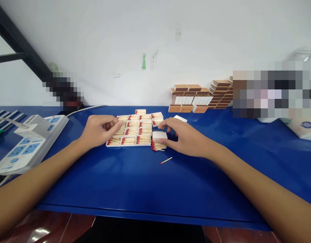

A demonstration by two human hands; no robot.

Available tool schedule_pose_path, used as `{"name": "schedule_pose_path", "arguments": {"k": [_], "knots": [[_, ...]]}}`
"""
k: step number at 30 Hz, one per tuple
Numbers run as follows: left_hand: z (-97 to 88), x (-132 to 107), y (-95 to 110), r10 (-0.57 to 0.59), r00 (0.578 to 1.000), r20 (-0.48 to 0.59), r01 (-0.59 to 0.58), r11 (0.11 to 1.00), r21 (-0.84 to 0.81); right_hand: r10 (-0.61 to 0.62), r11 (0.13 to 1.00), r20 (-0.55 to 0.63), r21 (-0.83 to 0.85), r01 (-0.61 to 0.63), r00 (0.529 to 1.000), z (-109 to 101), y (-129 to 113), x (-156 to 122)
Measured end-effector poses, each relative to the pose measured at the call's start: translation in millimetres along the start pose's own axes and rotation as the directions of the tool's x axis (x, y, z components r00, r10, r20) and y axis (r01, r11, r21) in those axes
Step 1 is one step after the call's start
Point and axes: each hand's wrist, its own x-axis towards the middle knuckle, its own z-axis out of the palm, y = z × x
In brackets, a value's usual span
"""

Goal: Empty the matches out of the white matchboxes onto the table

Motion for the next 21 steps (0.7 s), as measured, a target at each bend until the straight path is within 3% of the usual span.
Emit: {"name": "schedule_pose_path", "arguments": {"k": [5,11,16,19,21], "knots": [[-0.6,0,-1,0.006,1.0,-0.003,-0.006,1.0,0.007,0.065,0.997,0.022,0.047,-0.066,0.998,0,7,2],[-0.7,0,0,0.003,1.0,-0.003,-0.003,1.0,0.01,0.123,0.984,-0.101,0.142,-0.108,0.987,-11,12,6],[-1.1,0,1,0.003,1.0,-0.006,-0.003,1.0,0.002,0.24,0.953,-0.143,0.222,-0.205,0.96,-25,23,9],[-1.5,0,0,0.005,1.0,-0.007,-0.005,1.0,0.002,0.354,0.899,-0.149,0.327,-0.292,0.923,-26,35,10],[-1.5,0,0,0.004,1.0,-0.01,-0.004,1.0,0.0,0.373,0.898,-0.213,0.328,-0.293,0.903,-24,41,10]]}}
